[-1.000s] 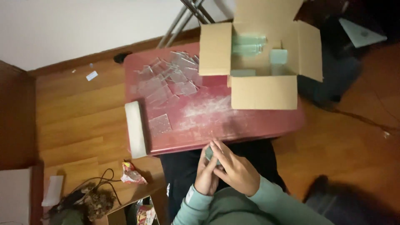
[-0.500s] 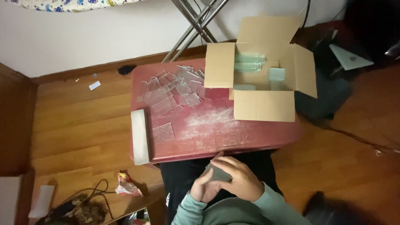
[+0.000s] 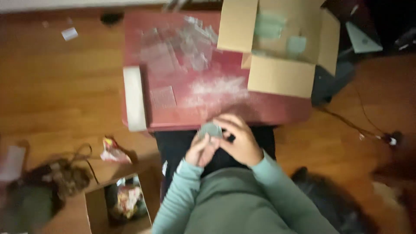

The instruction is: Organizing and inspecting small rectangular glass pieces by placing them into a cardboard box.

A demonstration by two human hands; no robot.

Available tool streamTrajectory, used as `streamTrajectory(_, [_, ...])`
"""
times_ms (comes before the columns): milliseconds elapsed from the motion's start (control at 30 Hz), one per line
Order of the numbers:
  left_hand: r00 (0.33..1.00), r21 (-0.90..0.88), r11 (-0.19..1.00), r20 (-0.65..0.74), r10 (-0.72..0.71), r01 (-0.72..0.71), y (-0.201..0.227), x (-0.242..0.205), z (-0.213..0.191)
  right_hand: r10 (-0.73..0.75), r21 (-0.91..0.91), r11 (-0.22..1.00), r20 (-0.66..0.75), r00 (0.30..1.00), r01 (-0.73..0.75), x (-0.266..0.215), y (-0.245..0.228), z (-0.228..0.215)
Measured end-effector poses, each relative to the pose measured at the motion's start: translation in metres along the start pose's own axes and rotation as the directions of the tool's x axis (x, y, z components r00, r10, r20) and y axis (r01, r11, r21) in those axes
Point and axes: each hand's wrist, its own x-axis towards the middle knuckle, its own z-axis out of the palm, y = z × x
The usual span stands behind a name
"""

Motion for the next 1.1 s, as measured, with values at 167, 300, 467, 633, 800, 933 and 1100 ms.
streamTrajectory(167, [0.99,-0.049,0.995,0.116,-0.078,0.084,0.018,0.002,0.009,0.053,0.002,0.999,0.025,0.998,-0.054,-0.003,0.008,-0.004])
streamTrajectory(300, [0.983,0.118,0.988,0.144,-0.114,0.098,0.008,0.013,-0.02,0.129,0.162,0.978,0.024,0.991,-0.131,-0.007,0.015,-0.006])
streamTrajectory(467, [0.968,0.186,0.971,0.172,-0.183,0.15,0.009,0.018,-0.03,0.379,0.341,0.872,-0.014,0.925,-0.351,0.005,0.016,-0.013])
streamTrajectory(633, [0.945,0.195,0.959,0.213,-0.248,0.208,0.001,0.016,-0.055,0.544,0.491,0.757,-0.109,0.832,-0.431,0.024,0.057,-0.013])
streamTrajectory(800, [0.933,0.169,0.956,0.232,-0.277,0.241,0.01,0.013,-0.056,0.071,-0.452,0.863,-0.329,0.942,-0.223,0.039,0.052,-0.009])
streamTrajectory(933, [0.938,0.155,0.958,0.216,-0.271,0.241,0.02,0.014,-0.043,0.039,-0.182,0.978,-0.316,0.948,-0.101,0.048,0.006,-0.023])
streamTrajectory(1100, [0.972,0.152,0.983,0.198,-0.129,0.1,0.025,0.007,-0.024,-0.178,-0.035,0.981,0.215,0.96,0.189,0.034,-0.008,-0.024])
